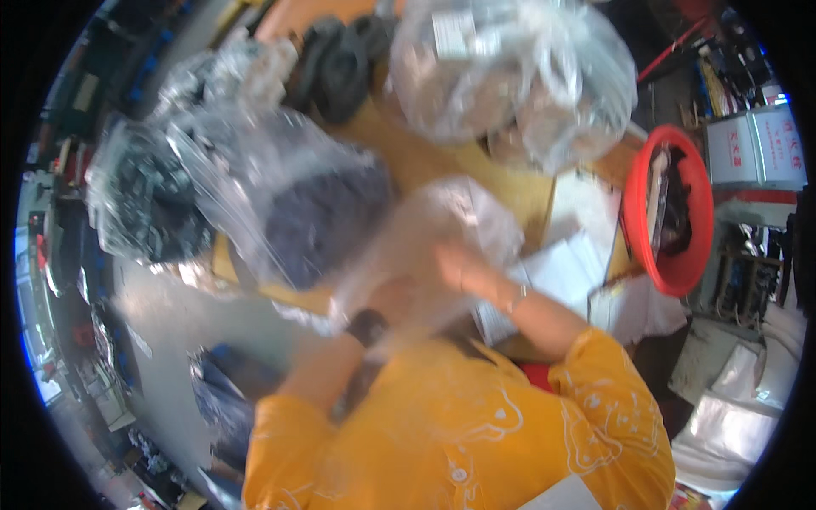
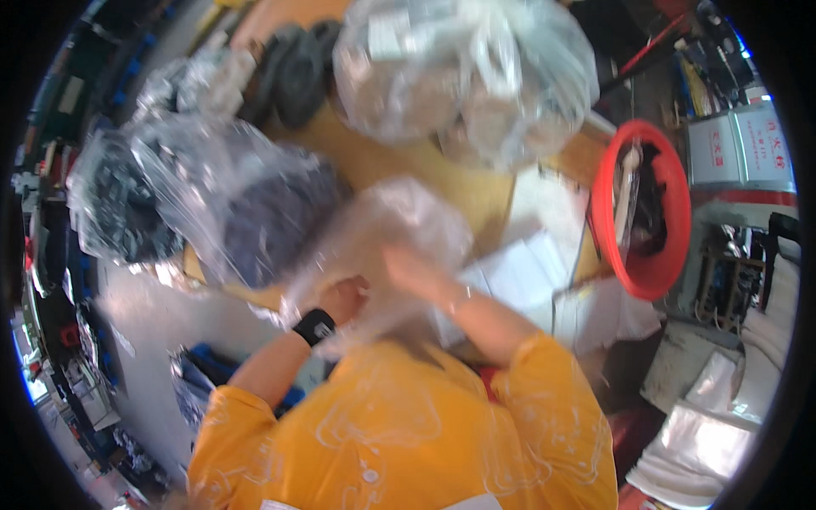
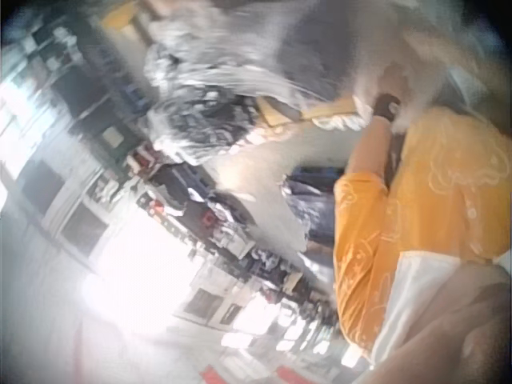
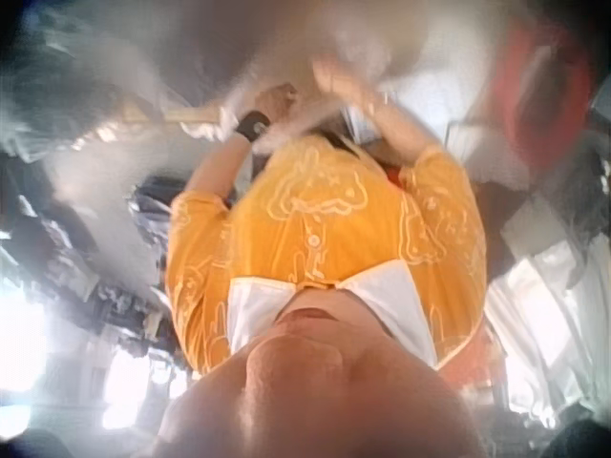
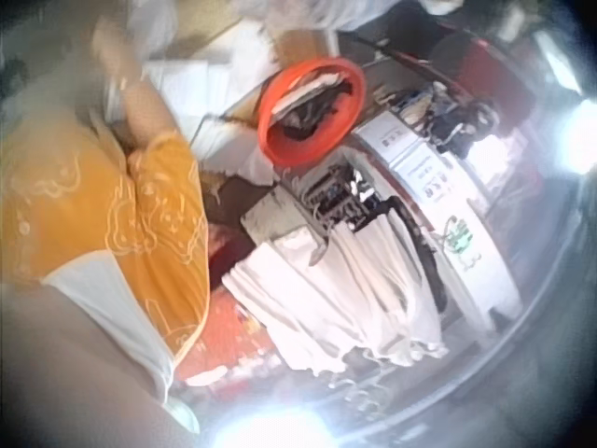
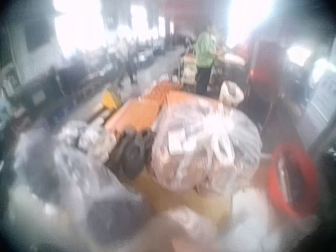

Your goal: The person repeatedly picks up blue die-cut foam pieces, stacks them, and places them into clear plastic bags on a workbench. They also handle a large blue sheet and a wooden template on a red machine, then continue bagging the cutouts.

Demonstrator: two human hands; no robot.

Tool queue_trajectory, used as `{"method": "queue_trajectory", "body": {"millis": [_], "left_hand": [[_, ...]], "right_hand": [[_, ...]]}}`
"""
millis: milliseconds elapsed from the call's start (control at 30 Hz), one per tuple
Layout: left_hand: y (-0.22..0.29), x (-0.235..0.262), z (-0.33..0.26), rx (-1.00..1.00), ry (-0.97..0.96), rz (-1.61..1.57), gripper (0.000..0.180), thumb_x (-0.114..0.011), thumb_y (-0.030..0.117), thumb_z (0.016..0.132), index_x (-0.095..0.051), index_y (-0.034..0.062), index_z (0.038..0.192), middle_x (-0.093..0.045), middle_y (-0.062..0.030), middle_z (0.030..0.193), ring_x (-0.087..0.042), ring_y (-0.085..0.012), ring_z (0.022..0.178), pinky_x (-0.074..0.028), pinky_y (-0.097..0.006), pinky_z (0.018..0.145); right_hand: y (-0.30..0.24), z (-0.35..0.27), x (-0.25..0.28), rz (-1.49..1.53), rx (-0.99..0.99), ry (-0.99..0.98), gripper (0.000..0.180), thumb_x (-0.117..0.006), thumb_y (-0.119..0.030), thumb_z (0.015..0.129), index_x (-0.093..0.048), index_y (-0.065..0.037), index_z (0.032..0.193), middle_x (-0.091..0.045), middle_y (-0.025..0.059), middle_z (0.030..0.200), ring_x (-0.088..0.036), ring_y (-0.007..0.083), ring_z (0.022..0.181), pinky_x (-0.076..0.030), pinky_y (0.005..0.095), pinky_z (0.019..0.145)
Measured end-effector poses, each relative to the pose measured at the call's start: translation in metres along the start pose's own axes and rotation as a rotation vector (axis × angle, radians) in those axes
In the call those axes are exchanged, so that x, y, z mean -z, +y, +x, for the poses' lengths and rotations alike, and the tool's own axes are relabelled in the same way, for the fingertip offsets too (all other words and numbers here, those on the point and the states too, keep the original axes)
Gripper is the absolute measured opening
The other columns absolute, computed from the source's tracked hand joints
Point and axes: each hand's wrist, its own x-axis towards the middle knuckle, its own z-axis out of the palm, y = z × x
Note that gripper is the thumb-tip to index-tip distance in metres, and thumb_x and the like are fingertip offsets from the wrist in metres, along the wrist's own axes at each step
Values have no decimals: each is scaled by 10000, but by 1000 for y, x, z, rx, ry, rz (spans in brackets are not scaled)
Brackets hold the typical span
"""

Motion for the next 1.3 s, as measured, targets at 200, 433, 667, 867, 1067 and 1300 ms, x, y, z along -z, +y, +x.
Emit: {"method": "queue_trajectory", "body": {"millis": [200, 433, 667, 867, 1067, 1300], "left_hand": [[-57, -14, 37, -12, 413, 217, 531, -569, 367, 854, -507, 103, 1310, -441, -162, 1384, -360, -363, 1300, -250, -462, 1110], [-31, -30, 24, -130, 290, 72, 613, -540, 419, 896, -468, -3, 1335, -508, -239, 1325, -447, -350, 1252, -284, -426, 1082], [11, -11, -53, 80, 200, 142, 783, -674, 404, 761, -355, 169, 1437, -264, -117, 1520, -168, -344, 1420, -200, -481, 1144], [20, 7, -56, 35, 221, 113, 915, -710, 405, 681, -302, 133, 1453, -260, -173, 1506, -200, -356, 1403, -199, -469, 1146], [-9, 8, -3, 77, 316, -26, 927, -724, 387, 664, -301, 115, 1442, -286, -188, 1484, -245, -364, 1377, -239, -464, 1126], [-4, 0, 1, 91, 332, 34, 942, -741, 366, 644, -299, 93, 1429, -316, -205, 1459, -298, -374, 1348, -285, -457, 1102]], "right_hand": [[-40, -8, 61, -31, -275, -911, 308, -546, -282, 850, -686, -119, 1071, -678, 119, 1081, -641, 305, 1002, -507, 453, 856], [-41, -11, 39, 227, -179, -980, 311, -582, -235, 813, -677, -58, 1051, -681, 145, 1061, -638, 329, 967, -496, 434, 823], [3, 73, 49, 155, -365, -339, 223, -568, -175, 797, -693, -43, 926, -678, 187, 938, -632, 370, 869, -491, 421, 816], [-6, 58, 53, 57, -215, -250, 228, -564, -187, 814, -686, -50, 948, -663, 189, 986, -615, 372, 922, -485, 427, 826], [-34, -8, 87, 159, -291, -454, 323, -569, -231, 833, -630, -52, 1096, -632, 184, 1099, -577, 357, 1036, -464, 438, 874], [-38, 29, 68, 404, -285, -545, 463, -568, -173, 865, -488, -64, 1308, -532, 172, 1297, -496, 299, 1216, -384, 422, 1033]]}}
